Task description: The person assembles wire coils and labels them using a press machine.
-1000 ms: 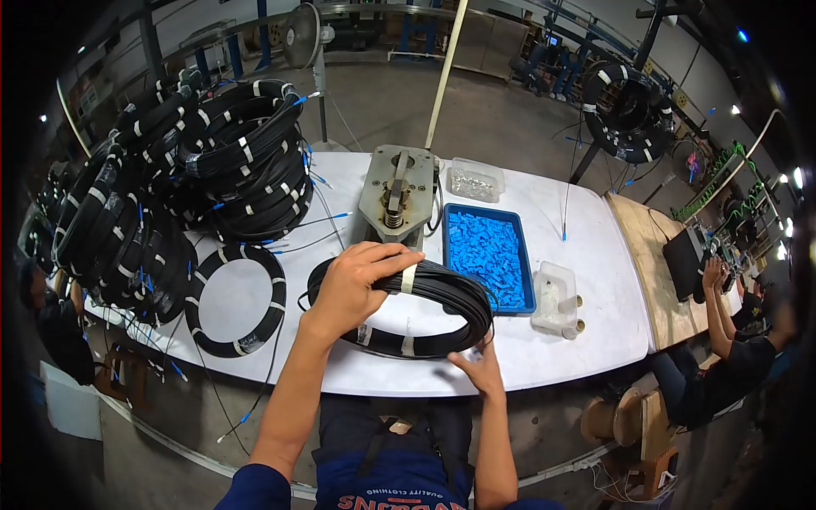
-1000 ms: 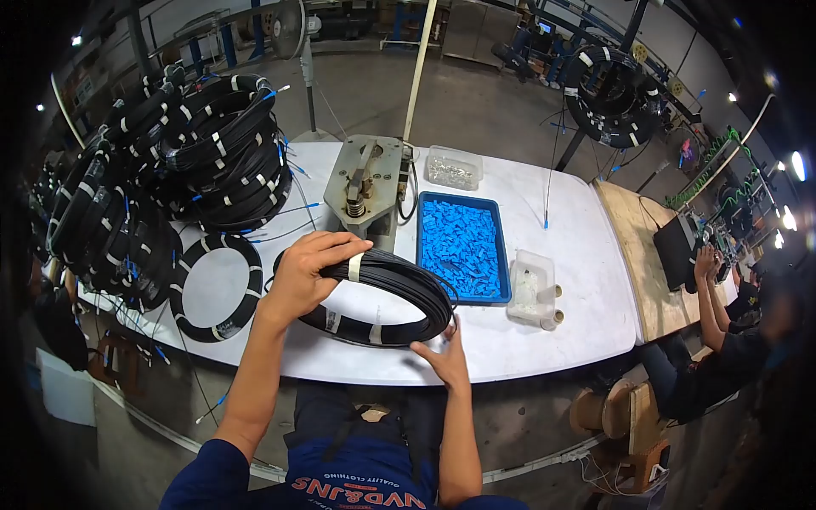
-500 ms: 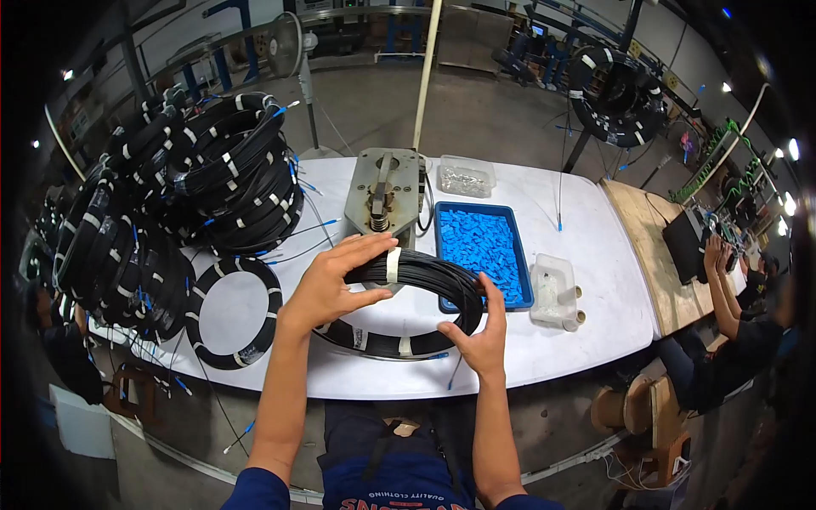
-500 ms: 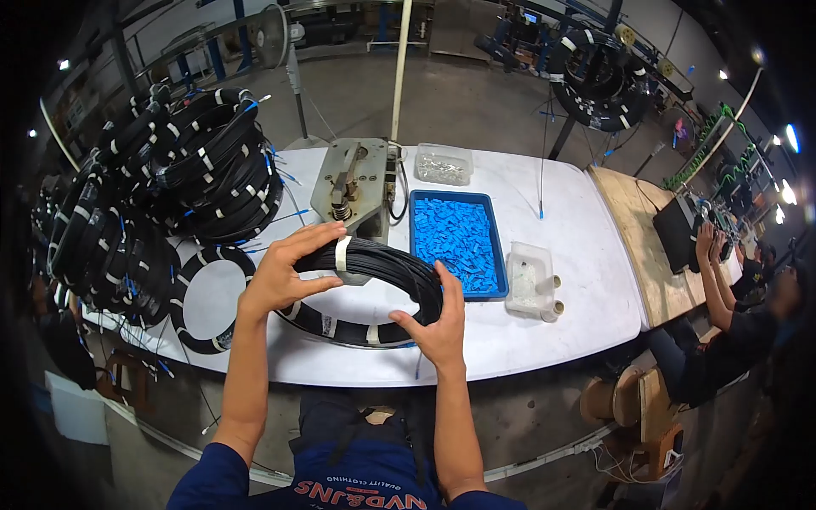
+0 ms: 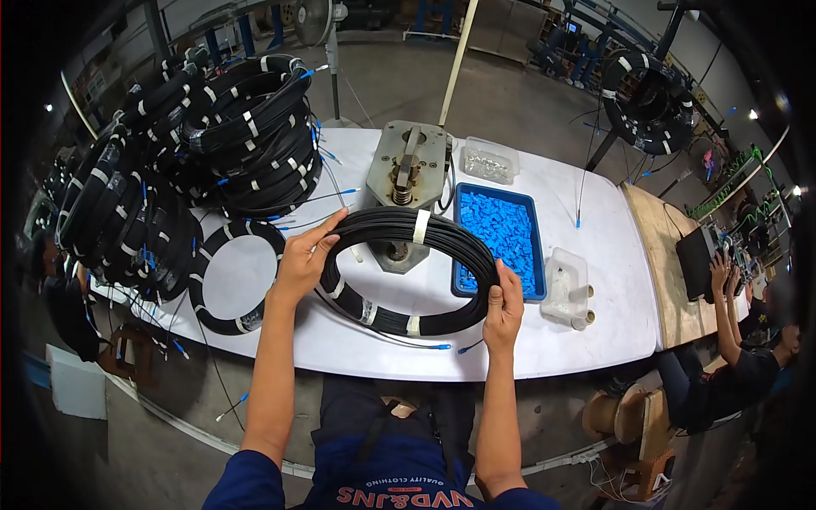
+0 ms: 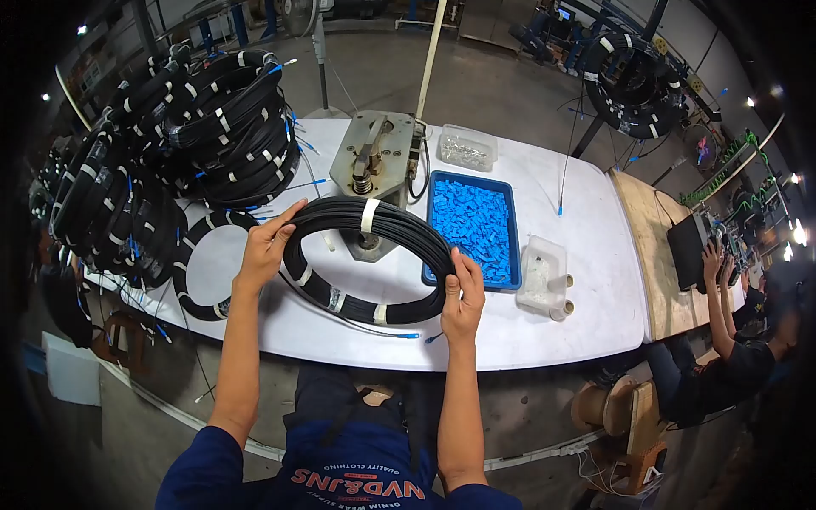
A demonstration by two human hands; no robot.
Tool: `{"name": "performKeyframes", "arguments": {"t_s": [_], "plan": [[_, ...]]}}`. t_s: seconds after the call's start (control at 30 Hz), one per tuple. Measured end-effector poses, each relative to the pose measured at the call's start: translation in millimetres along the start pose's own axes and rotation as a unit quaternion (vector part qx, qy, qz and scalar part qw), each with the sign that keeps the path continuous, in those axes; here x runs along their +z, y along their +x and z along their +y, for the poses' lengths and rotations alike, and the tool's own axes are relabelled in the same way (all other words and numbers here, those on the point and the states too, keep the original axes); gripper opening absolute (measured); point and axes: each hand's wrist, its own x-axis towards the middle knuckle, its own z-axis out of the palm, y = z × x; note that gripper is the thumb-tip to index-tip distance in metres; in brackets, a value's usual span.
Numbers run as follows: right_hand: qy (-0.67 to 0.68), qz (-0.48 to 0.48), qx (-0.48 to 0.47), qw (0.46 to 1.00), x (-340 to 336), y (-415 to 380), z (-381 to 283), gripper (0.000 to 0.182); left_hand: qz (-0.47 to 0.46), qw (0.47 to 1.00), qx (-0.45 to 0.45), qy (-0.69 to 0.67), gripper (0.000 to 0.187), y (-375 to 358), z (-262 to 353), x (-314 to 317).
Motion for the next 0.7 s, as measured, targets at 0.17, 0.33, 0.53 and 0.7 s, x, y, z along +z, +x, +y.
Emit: {"name": "performKeyframes", "arguments": {"t_s": [0.17,0.33,0.53,0.7], "plan": [[-0.015,0.004,0.014,1.000,-9.5,-6.4,11.6,0.037,-0.078,0.991,-0.016,-0.105,0.036,4.7,-5.1,-13.7],[0.056,0.025,0.065,0.996,-16.9,-11.7,23.0,0.032,-0.075,0.982,-0.007,-0.172,0.033,4.2,-20.2,-9.0],[0.051,0.033,0.065,0.996,-19.3,-14.3,25.2,0.031,0.012,0.977,-0.005,-0.211,0.029,-3.7,-19.0,10.8],[0.048,-0.008,0.078,0.996,-26.5,-8.2,28.5,0.031,0.042,0.985,-0.042,-0.162,0.027,0.6,-19.1,15.1]]}}
